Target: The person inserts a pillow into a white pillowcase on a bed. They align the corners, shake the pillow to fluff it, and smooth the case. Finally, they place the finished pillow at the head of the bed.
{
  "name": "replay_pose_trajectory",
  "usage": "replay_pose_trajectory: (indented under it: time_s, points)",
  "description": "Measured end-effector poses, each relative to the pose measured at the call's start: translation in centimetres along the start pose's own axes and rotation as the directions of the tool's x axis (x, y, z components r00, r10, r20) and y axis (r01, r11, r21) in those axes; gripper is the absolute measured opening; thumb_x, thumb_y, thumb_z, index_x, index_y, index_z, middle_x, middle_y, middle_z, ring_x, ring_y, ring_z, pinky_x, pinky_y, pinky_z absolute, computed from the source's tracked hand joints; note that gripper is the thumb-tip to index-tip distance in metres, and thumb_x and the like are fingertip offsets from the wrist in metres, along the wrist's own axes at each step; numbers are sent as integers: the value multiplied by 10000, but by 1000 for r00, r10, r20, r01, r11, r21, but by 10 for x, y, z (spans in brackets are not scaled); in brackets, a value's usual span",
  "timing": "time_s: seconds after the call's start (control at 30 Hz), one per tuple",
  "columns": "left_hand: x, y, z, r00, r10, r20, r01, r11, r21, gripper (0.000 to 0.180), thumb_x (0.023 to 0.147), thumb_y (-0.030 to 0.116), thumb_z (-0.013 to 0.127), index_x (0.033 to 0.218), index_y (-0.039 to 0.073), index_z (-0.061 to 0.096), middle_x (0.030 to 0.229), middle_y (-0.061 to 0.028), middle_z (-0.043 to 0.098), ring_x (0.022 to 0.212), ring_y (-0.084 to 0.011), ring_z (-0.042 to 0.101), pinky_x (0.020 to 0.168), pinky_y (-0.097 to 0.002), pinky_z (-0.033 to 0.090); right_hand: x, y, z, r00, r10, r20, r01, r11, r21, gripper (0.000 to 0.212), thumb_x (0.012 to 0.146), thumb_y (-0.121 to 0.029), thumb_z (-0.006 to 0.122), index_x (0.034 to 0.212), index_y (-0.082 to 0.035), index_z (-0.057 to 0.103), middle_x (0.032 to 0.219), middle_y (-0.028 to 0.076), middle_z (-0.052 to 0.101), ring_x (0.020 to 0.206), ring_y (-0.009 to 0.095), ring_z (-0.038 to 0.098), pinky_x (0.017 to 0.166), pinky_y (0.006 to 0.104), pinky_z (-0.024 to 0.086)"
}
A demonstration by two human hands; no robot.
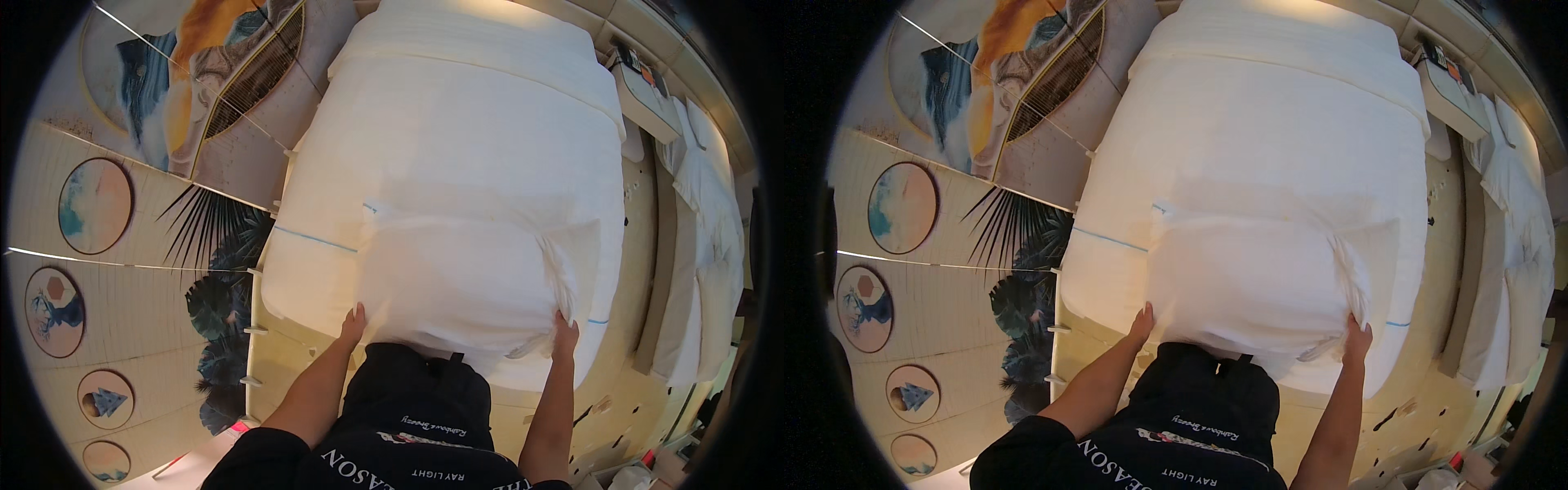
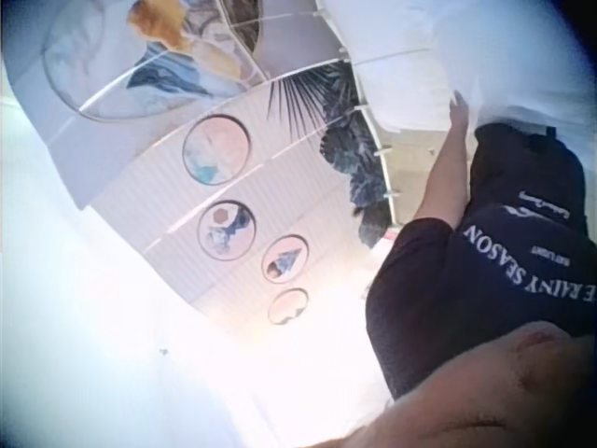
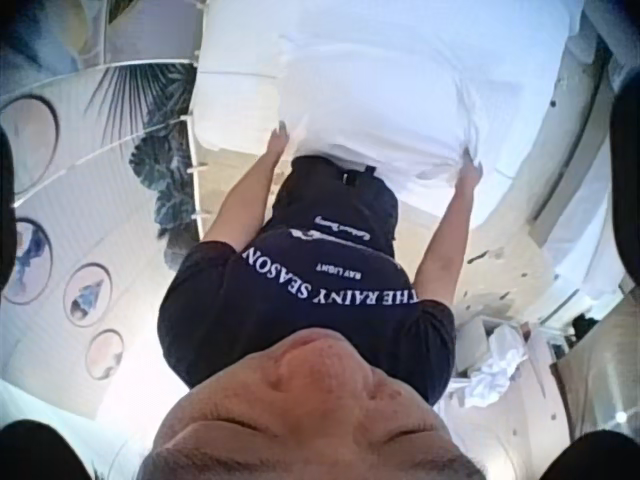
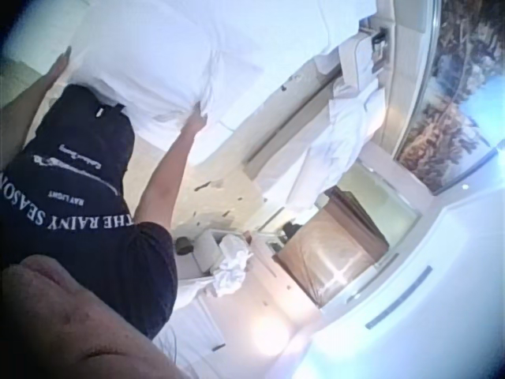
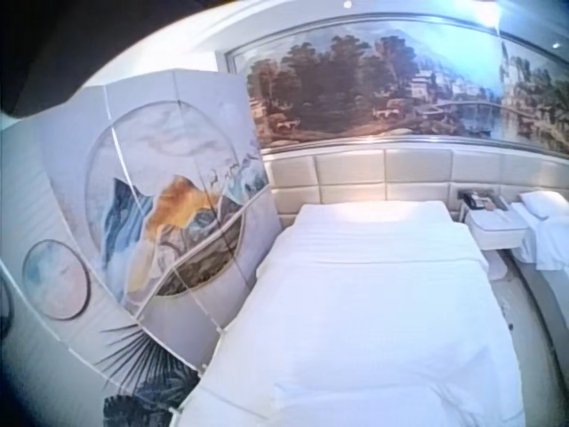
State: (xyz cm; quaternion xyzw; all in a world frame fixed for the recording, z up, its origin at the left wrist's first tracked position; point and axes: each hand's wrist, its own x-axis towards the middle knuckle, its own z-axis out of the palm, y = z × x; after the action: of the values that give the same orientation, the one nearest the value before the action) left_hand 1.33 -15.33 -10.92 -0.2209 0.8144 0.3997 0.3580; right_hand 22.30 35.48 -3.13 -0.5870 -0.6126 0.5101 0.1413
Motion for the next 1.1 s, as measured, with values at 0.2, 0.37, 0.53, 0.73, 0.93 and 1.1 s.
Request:
replay_pose_trajectory:
  time_s: [0.2,0.37,0.53,0.73,0.93,1.1]
  points:
    - [-2,-62,4,985,-146,-90,133,981,-140,706,950,605,321,1298,25,525,1218,-218,579,1156,-353,535,984,-455,413,-42,-61,46,807,-591,6,427,575,-698,679,736,-202,724,1330,-12,455,1391,221,411,1275,404,391,1028,516,348]
    - [-18,-52,18,927,-335,-171,238,874,-424,542,991,485,389,1180,-4,525,1019,-148,604,1011,-289,573,842,-480,492,-79,-88,127,420,-785,456,887,248,-390,378,729,-140,709,1087,-69,613,1321,222,487,1213,388,456,987,478,357]
    - [-18,-73,26,823,-565,-48,158,309,-938,325,930,247,619,1129,2,546,1048,-148,609,884,-271,643,763,-395,588,-139,-136,239,274,-636,721,937,345,-51,144,805,-112,659,934,-50,648,1210,165,580,1163,351,504,981,461,372]
    - [-28,-98,36,864,-482,145,96,-126,-987,217,937,185,615,1005,-1,525,984,-138,599,860,-269,639,783,-407,588,-122,-154,387,197,-627,754,946,322,21,278,860,-215,661,1056,-25,611,1215,173,571,1176,364,494,1006,462,377]
    - [-50,-86,28,882,-472,-5,24,56,-998,183,955,141,568,930,-6,461,959,-145,586,860,-265,644,815,-423,590,-139,-184,479,549,-293,783,834,246,-493,633,773,-370,771,1226,17,554,1264,193,558,1171,324,515,989,438,400]
    - [-59,-80,31,904,-423,-68,-28,100,-995,196,976,152,529,925,-11,431,936,-167,589,883,-269,657,803,-425,592,-64,-164,511,482,158,862,685,546,-483,601,742,-382,799,1113,50,605,981,182,667,838,275,642,746,387,518]
